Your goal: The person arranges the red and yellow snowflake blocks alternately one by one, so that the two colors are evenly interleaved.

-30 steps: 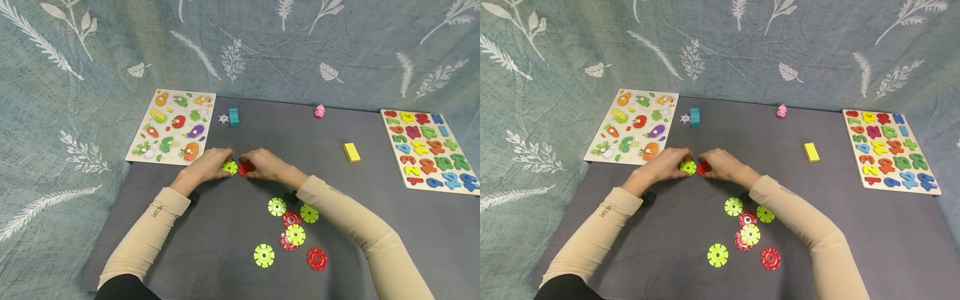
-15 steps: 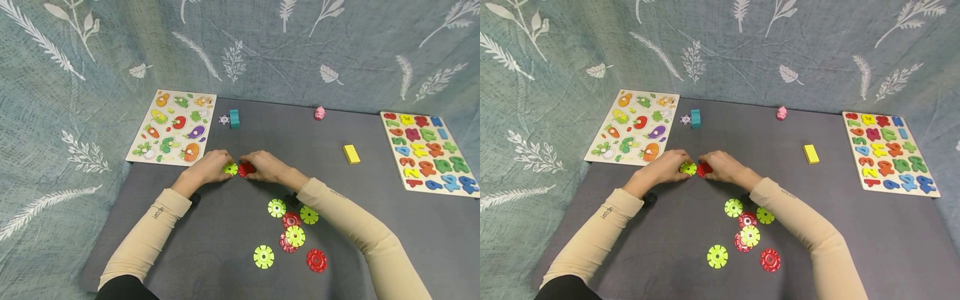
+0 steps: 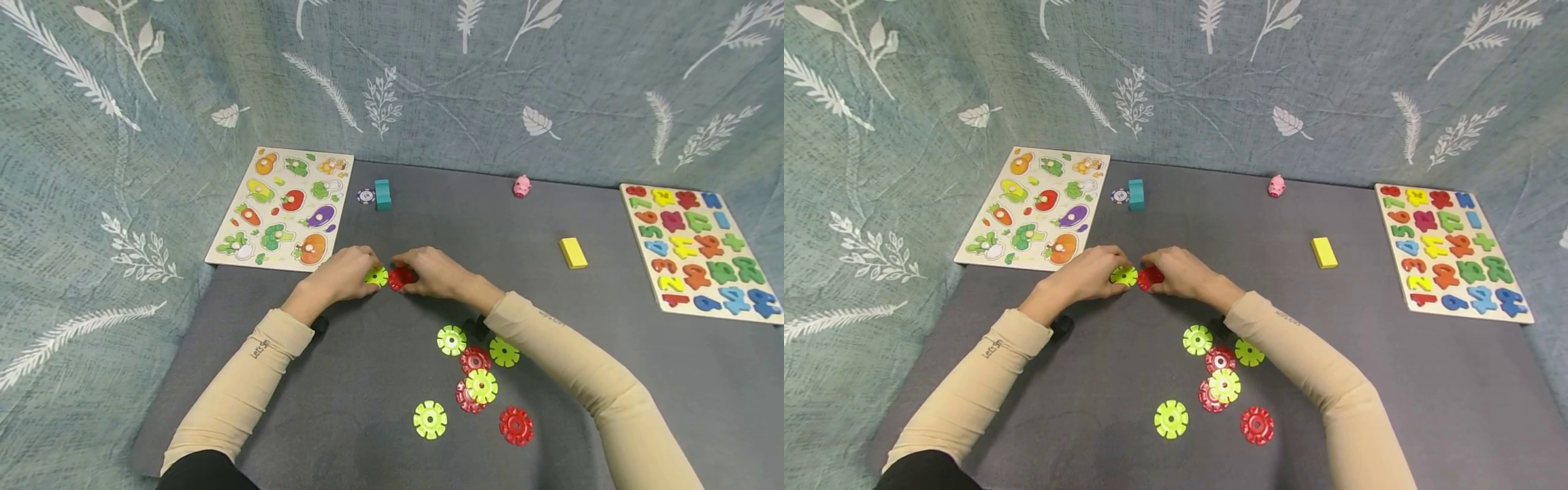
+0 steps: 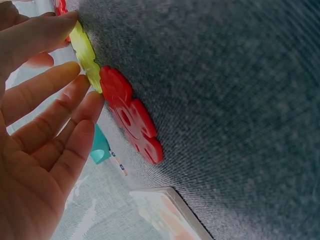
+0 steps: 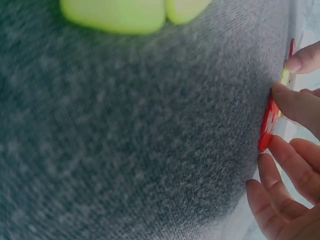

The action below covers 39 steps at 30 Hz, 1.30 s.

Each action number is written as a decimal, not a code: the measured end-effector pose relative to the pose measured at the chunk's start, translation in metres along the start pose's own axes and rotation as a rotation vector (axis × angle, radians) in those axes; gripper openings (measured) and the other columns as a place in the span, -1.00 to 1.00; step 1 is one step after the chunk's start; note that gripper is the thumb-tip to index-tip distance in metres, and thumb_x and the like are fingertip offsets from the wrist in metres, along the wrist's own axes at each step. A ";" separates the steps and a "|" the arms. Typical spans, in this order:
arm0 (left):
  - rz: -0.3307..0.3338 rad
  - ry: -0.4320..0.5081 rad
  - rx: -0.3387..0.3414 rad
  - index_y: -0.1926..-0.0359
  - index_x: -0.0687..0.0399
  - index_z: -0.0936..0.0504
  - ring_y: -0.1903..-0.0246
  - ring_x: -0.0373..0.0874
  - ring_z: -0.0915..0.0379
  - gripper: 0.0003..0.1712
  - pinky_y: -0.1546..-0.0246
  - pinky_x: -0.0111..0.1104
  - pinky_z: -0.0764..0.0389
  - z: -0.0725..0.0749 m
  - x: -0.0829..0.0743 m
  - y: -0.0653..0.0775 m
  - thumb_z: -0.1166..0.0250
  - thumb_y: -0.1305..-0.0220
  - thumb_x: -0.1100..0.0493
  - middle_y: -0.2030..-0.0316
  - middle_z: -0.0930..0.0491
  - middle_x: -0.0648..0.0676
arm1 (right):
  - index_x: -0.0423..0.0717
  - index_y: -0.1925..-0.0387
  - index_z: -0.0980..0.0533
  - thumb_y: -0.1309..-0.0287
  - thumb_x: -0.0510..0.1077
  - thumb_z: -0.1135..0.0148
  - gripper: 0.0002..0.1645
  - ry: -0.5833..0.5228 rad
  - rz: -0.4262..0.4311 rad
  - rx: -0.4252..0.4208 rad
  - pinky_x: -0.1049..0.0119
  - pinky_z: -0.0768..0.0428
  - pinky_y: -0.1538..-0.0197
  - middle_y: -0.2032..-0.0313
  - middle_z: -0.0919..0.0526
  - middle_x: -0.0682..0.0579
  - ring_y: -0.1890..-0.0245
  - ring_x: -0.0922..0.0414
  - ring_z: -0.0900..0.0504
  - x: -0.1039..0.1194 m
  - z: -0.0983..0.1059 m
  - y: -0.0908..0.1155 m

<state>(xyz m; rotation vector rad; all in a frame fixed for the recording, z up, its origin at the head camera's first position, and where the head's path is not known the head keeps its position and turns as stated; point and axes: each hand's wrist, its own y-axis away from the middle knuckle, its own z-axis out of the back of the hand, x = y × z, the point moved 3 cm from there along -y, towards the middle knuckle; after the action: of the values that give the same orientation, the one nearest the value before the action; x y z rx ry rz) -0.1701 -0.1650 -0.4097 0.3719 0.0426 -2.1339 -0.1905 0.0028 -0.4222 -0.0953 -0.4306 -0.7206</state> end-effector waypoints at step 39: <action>-0.007 -0.034 -0.011 0.12 0.22 -0.70 0.14 0.02 -0.59 -0.64 0.07 -0.13 -0.59 0.000 -0.006 -0.002 -0.43 -0.11 0.10 0.12 -0.65 0.17 | 0.12 -0.06 -0.54 0.26 -0.06 -0.50 -0.32 0.036 -0.020 0.160 0.17 -0.58 0.09 0.04 -0.52 0.16 0.17 0.23 -0.51 -0.039 0.015 0.179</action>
<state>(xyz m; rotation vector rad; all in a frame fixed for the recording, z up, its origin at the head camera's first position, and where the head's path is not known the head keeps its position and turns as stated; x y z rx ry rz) -0.1688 -0.1593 -0.4085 0.3298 0.0362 -2.1458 -0.1043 0.1652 -0.4139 0.0723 -0.4535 -0.7041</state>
